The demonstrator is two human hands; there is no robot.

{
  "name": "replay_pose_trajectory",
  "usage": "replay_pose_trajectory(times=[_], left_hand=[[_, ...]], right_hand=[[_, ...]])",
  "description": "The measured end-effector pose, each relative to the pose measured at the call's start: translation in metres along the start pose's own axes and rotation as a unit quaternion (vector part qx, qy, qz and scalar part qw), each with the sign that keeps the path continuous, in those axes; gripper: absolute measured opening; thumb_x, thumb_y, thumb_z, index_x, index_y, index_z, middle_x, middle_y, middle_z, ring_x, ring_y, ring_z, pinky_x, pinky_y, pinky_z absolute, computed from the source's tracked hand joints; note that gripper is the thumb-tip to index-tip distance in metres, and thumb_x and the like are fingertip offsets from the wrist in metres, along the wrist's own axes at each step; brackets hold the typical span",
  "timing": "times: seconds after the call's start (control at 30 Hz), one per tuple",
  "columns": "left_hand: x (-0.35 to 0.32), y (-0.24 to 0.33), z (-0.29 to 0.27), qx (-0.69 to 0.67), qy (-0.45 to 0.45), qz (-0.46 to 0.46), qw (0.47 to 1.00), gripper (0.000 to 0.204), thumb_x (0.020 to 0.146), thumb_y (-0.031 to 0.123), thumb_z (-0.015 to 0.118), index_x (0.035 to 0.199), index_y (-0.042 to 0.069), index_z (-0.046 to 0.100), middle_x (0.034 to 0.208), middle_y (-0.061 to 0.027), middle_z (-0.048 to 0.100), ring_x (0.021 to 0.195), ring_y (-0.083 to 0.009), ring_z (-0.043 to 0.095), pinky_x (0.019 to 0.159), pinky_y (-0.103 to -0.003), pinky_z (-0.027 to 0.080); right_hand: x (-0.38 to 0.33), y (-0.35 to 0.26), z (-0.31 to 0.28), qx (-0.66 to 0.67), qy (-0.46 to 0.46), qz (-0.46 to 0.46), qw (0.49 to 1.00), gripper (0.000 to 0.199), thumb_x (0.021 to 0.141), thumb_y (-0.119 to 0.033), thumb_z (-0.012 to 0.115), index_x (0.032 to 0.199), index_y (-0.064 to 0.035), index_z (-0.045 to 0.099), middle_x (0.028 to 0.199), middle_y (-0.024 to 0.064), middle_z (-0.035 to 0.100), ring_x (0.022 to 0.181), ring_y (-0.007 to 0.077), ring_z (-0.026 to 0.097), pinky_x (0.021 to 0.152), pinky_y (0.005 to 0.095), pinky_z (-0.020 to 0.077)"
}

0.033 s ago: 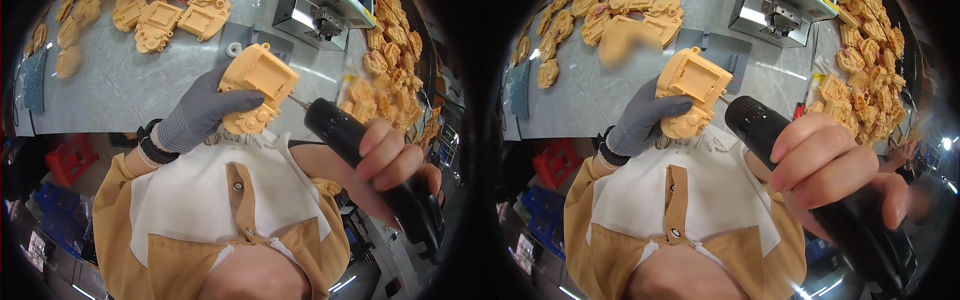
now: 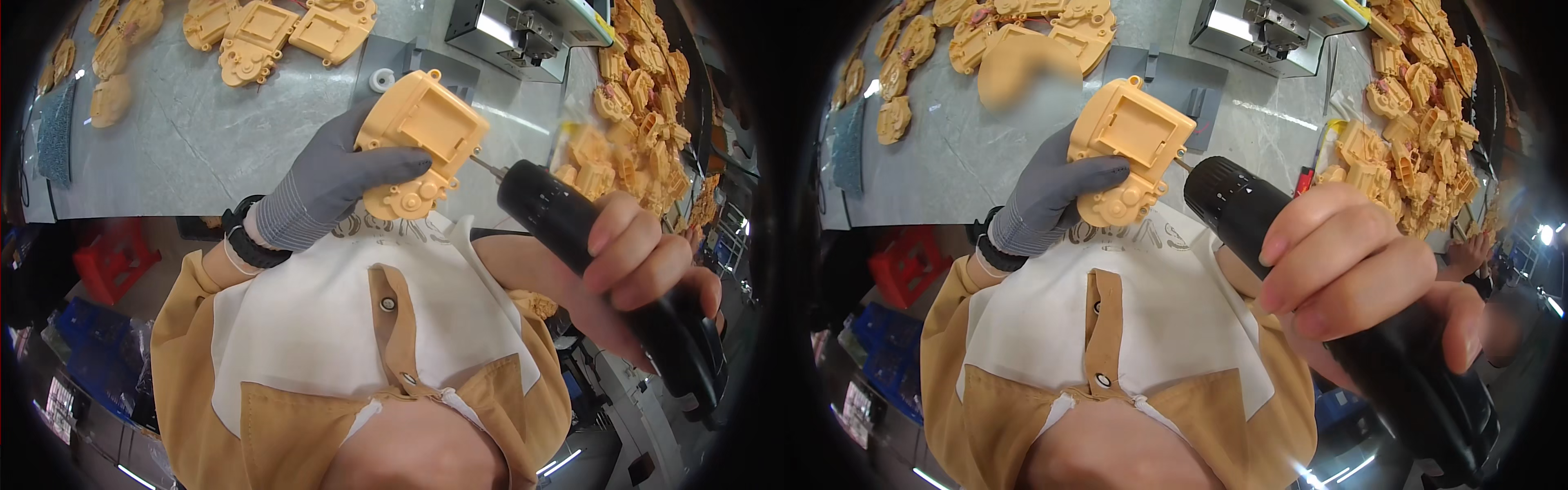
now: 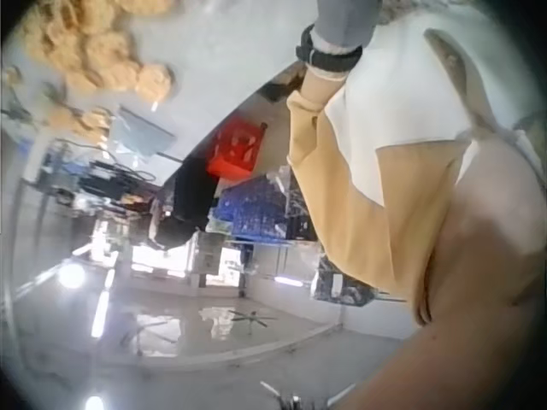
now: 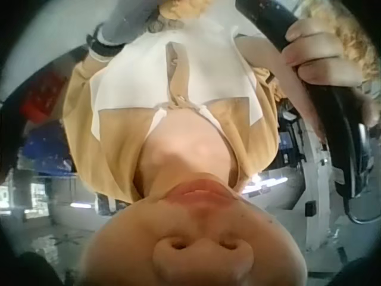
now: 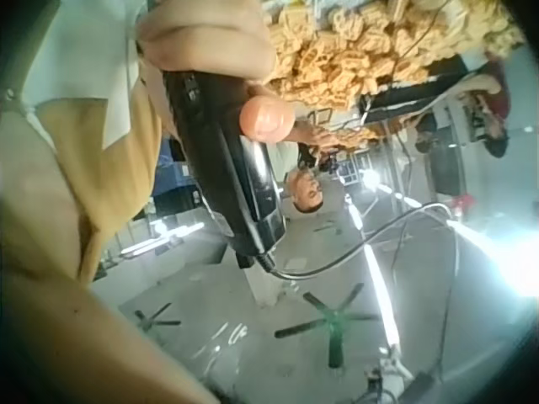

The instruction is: The person uses a rotary tool to deburr and smooth the edges of yellow plastic housing components. They then insert a white plastic gear into the housing and use a screwdriver to tighten a screw, securing the gear in place.

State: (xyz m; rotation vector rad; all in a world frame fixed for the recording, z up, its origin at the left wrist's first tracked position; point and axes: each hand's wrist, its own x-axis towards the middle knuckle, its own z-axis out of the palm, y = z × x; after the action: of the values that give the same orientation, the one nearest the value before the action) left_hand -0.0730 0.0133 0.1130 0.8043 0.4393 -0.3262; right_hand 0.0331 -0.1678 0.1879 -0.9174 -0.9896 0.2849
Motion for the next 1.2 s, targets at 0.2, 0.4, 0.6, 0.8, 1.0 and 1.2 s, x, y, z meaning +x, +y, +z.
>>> replay_pose_trajectory(times=[0.2, 0.4, 0.6, 0.8, 1.0, 1.2], left_hand=[[-0.004, 0.001, 0.001, 0.058, 0.061, 0.046, 0.995, 0.054, 0.076, 0.015, 0.066, 0.121, 0.001, 0.041, 0.101, -0.0100, 0.057, 0.091, -0.0140, 0.058, 0.078, -0.026, 0.049], [-0.005, 0.001, 0.003, 0.055, 0.063, 0.046, 0.995, 0.055, 0.075, 0.015, 0.067, 0.121, 0.002, 0.040, 0.101, -0.0095, 0.057, 0.090, -0.0140, 0.058, 0.078, -0.027, 0.050], [-0.006, 0.005, 0.006, 0.066, 0.059, 0.050, 0.995, 0.053, 0.073, 0.014, 0.067, 0.119, 0.003, 0.043, 0.100, -0.0091, 0.057, 0.090, -0.0137, 0.058, 0.077, -0.027, 0.050], [-0.008, 0.002, 0.001, 0.144, 0.047, 0.108, 0.983, 0.056, 0.069, 0.014, 0.068, 0.118, 0.001, 0.044, 0.099, -0.0088, 0.058, 0.087, -0.0131, 0.059, 0.075, -0.027, 0.049], [-0.011, 0.006, 0.005, 0.007, 0.017, 0.075, 0.997, 0.054, 0.069, 0.010, 0.064, 0.118, 0.001, 0.043, 0.099, -0.0086, 0.057, 0.087, -0.0134, 0.058, 0.076, -0.027, 0.049], [-0.011, 0.005, 0.002, 0.080, 0.011, 0.130, 0.988, 0.052, 0.069, 0.009, 0.064, 0.117, 0.001, 0.043, 0.099, -0.0078, 0.056, 0.086, -0.0117, 0.057, 0.076, -0.026, 0.048]], right_hand=[[0.003, 0.001, -0.003, 0.016, 0.001, 0.001, 1.000, 0.049, 0.077, -0.045, 0.055, 0.114, -0.0146, 0.049, 0.067, -0.0014, 0.047, 0.052, 0.0111, 0.046, 0.059, 0.0299, 0.0339], [0.003, 0.003, 0.000, 0.016, -0.002, 0.002, 1.000, 0.050, 0.076, -0.047, 0.057, 0.113, -0.0144, 0.049, 0.067, -0.0008, 0.047, 0.052, 0.0116, 0.046, 0.059, 0.0299, 0.0339], [0.010, -0.003, 0.012, -0.057, 0.003, 0.014, 0.998, 0.051, 0.077, -0.044, 0.058, 0.115, -0.0115, 0.046, 0.068, 0.0000, 0.046, 0.053, 0.0124, 0.046, 0.059, 0.0299, 0.0339], [0.003, 0.009, 0.022, -0.046, 0.036, -0.010, 0.998, 0.030, 0.080, -0.018, 0.057, 0.107, -0.0095, 0.047, 0.066, -0.0018, 0.043, 0.053, 0.0104, 0.045, 0.060, 0.0274, 0.0340], [0.003, 0.007, 0.027, -0.073, 0.083, -0.044, 0.993, 0.023, 0.079, -0.012, 0.053, 0.102, -0.0090, 0.049, 0.064, -0.0043, 0.043, 0.052, 0.0078, 0.044, 0.060, 0.0251, 0.0342], [0.012, 0.003, 0.021, -0.044, 0.077, -0.017, 0.996, 0.023, 0.078, -0.010, 0.053, 0.100, -0.0066, 0.049, 0.064, -0.0042, 0.044, 0.051, 0.0071, 0.044, 0.060, 0.0248, 0.0347]])
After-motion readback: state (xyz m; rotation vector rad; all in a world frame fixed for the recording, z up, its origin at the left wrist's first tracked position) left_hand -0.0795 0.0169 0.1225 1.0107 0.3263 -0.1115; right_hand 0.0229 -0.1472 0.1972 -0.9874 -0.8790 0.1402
